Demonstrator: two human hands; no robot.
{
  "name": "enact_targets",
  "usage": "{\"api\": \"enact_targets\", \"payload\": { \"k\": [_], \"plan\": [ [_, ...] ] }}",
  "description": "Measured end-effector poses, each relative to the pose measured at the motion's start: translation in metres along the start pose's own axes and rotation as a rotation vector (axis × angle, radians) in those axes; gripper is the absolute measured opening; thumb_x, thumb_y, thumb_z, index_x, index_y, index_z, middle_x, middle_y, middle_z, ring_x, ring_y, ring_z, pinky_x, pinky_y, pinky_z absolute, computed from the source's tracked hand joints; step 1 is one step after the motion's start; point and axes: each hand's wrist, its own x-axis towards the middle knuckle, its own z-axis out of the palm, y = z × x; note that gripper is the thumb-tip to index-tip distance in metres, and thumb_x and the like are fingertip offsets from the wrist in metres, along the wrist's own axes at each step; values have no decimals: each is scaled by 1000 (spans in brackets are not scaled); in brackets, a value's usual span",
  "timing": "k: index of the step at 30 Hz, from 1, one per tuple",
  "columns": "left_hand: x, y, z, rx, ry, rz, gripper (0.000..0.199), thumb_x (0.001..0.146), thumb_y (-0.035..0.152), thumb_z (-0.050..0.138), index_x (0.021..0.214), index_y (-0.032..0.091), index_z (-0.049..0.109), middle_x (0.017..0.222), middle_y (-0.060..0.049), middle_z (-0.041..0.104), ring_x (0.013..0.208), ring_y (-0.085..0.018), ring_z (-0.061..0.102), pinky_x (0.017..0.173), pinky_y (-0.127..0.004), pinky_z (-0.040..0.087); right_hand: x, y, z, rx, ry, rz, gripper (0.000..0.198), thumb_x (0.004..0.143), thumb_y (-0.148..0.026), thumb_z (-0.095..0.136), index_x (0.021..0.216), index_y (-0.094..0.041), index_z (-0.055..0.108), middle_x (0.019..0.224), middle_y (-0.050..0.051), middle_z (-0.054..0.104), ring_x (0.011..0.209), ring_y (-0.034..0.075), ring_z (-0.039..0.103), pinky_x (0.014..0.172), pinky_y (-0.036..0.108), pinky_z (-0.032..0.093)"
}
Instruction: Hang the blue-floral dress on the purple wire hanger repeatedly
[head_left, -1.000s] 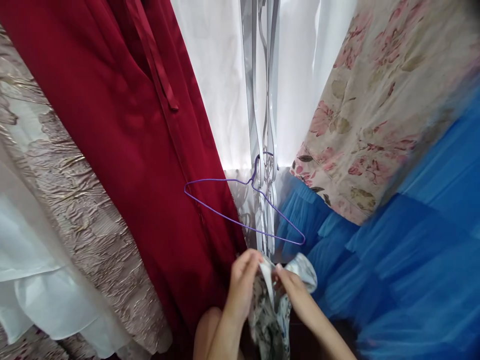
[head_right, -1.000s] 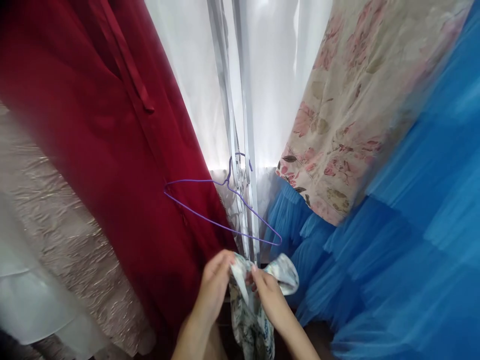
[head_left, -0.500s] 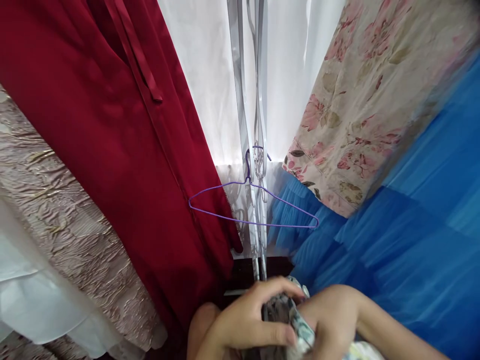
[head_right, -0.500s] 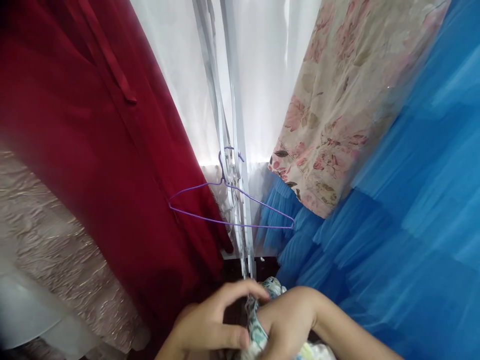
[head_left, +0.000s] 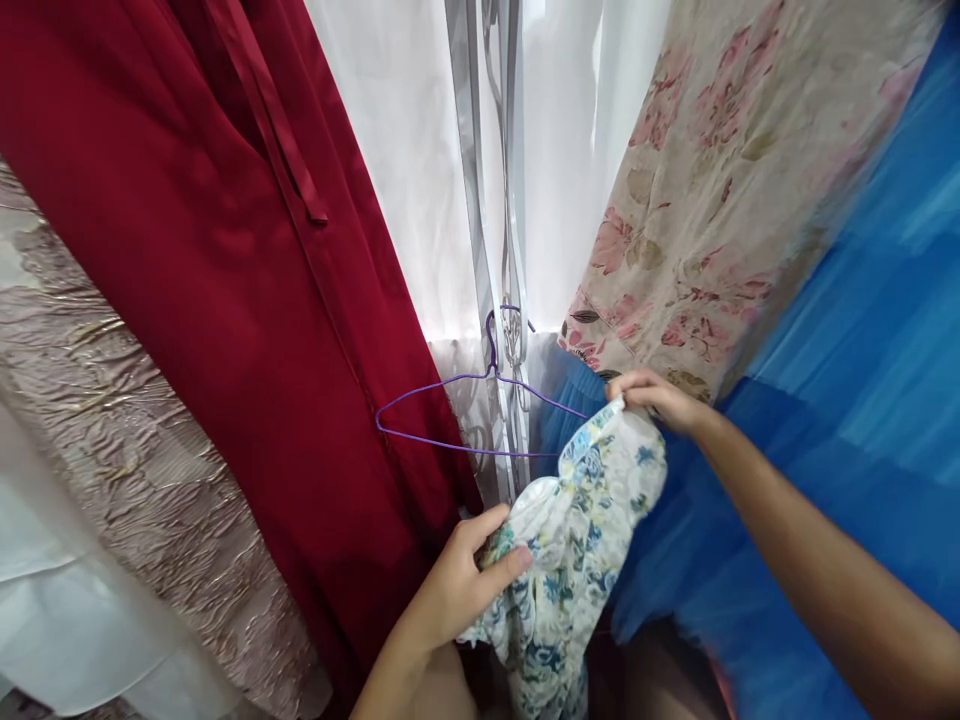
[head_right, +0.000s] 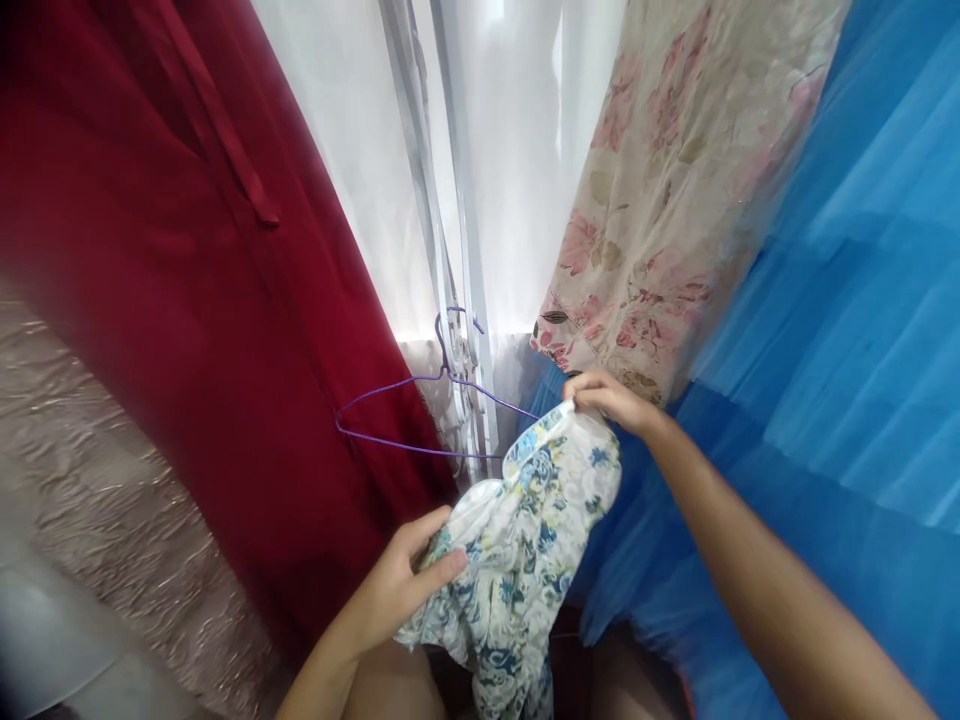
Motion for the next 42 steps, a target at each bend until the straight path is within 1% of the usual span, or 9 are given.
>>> {"api": "enact_targets", "payload": {
  "k": [4, 9, 13, 19, 24, 27, 31, 36, 42],
  "plan": [
    [-8, 6, -16, -104, 130, -46, 33, 85, 44, 66, 103, 17, 70, 104, -8, 68, 99, -26, 62, 84, -31, 50, 40, 0, 38, 90, -74, -22, 13, 62, -25, 65, 56, -14, 65, 55, 0, 60, 50, 10, 47, 45, 20, 31],
    [-24, 1, -76, -344, 83, -154, 30, 79, 38, 70, 101, 18, 65, 88, -6, 69, 75, -22, 65, 66, -28, 50, 33, 1, 74, 162, -176, 20, 23, 65, -27, 76, 85, -15, 72, 61, 0, 66, 48, 12, 54, 45, 21, 37],
    [-17, -16, -139, 192, 93, -97, 16, 76, 34, 63, 78, 18, 63, 70, -2, 63, 65, -19, 59, 58, -24, 42, 20, 5, 70, 137, -109, -19, 44, 70, -29, 78, 112, -19, 69, 74, 2, 73, 52, 13, 60, 48, 22, 42],
    [27, -3, -204, 521, 356, -23, 8, 65, 23, 68, 67, 20, 62, 67, 1, 58, 70, -20, 53, 68, -26, 39, 22, -12, 52, -50, -147, -20, 31, 73, -31, 80, 101, -19, 74, 83, 2, 75, 64, 12, 64, 56, 21, 46],
    [72, 37, -192, 470, 630, -3, 50, 72, 23, 64, 121, 20, 53, 106, -6, 63, 89, -22, 59, 81, -30, 44, 18, -20, 54, -42, -201, 69, 30, 77, -37, 78, 99, -19, 73, 83, 2, 74, 64, 12, 64, 56, 20, 47],
    [84, 47, -169, 326, 436, -55, 66, 74, 33, 70, 135, 20, 50, 116, -10, 65, 99, -24, 64, 82, -31, 49, 12, -19, 64, 26, -250, 129, 26, 78, -39, 76, 91, -17, 72, 78, 3, 73, 62, 14, 64, 56, 21, 48],
    [82, 35, -152, 256, 189, -8, 43, 84, 47, 59, 114, 18, 68, 114, -8, 70, 106, -27, 64, 90, -33, 49, 11, -27, 74, 91, -194, 107, 26, 74, -39, 77, 85, -16, 71, 74, 2, 71, 64, 16, 65, 60, 23, 50],
    [71, 3, -155, 275, 381, 72, 35, 84, 38, 55, 105, 15, 69, 104, -8, 72, 102, -28, 63, 92, -38, 48, 19, -54, 93, 33, -122, 10, 21, 73, -40, 73, 76, -20, 68, 68, 1, 67, 65, 18, 62, 64, 28, 51],
    [45, -31, -130, 275, 546, 123, 23, 85, 32, 56, 93, 13, 68, 90, -5, 71, 87, -23, 64, 81, -35, 50, 22, -52, 174, -38, -262, -38, 21, 81, -36, 65, 71, -17, 65, 66, 0, 63, 58, 15, 54, 59, 28, 46]
  ]
}}
